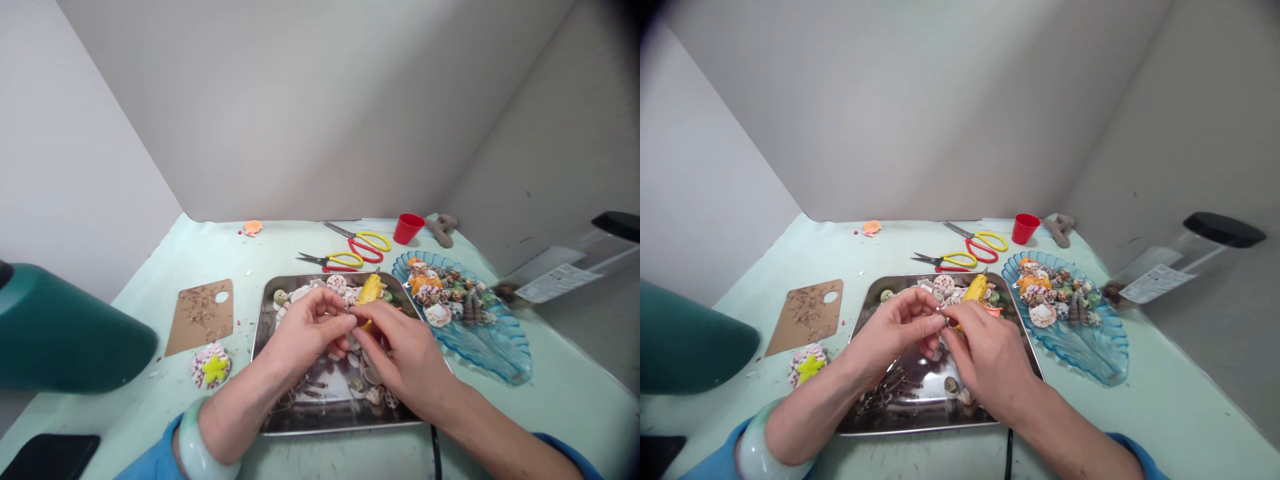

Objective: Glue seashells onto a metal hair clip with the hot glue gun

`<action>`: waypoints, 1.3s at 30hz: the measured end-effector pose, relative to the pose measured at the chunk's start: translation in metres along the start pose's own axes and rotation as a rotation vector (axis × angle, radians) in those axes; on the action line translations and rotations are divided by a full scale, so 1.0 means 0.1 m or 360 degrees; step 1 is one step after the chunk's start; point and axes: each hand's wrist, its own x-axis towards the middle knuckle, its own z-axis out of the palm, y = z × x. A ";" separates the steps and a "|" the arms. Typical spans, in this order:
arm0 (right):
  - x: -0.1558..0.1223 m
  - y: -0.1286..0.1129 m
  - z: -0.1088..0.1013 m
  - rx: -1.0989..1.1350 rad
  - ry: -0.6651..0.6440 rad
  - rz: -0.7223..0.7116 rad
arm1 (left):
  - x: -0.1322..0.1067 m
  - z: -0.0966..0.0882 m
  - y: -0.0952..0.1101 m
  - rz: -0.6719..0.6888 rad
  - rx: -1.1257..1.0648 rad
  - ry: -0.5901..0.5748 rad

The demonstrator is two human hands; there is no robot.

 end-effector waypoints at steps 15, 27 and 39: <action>0.00 0.00 0.00 -0.0041 0.0008 0.0010 | 0.01 0.00 -0.01 -0.0077 0.0034 0.0036; -0.01 0.00 0.00 -0.0022 -0.0016 0.0017 | 0.00 0.01 0.00 -0.0076 0.0024 0.0057; 0.00 0.01 0.01 -0.0057 -0.0042 0.0053 | 0.02 -0.01 -0.03 -0.0038 0.0050 0.0060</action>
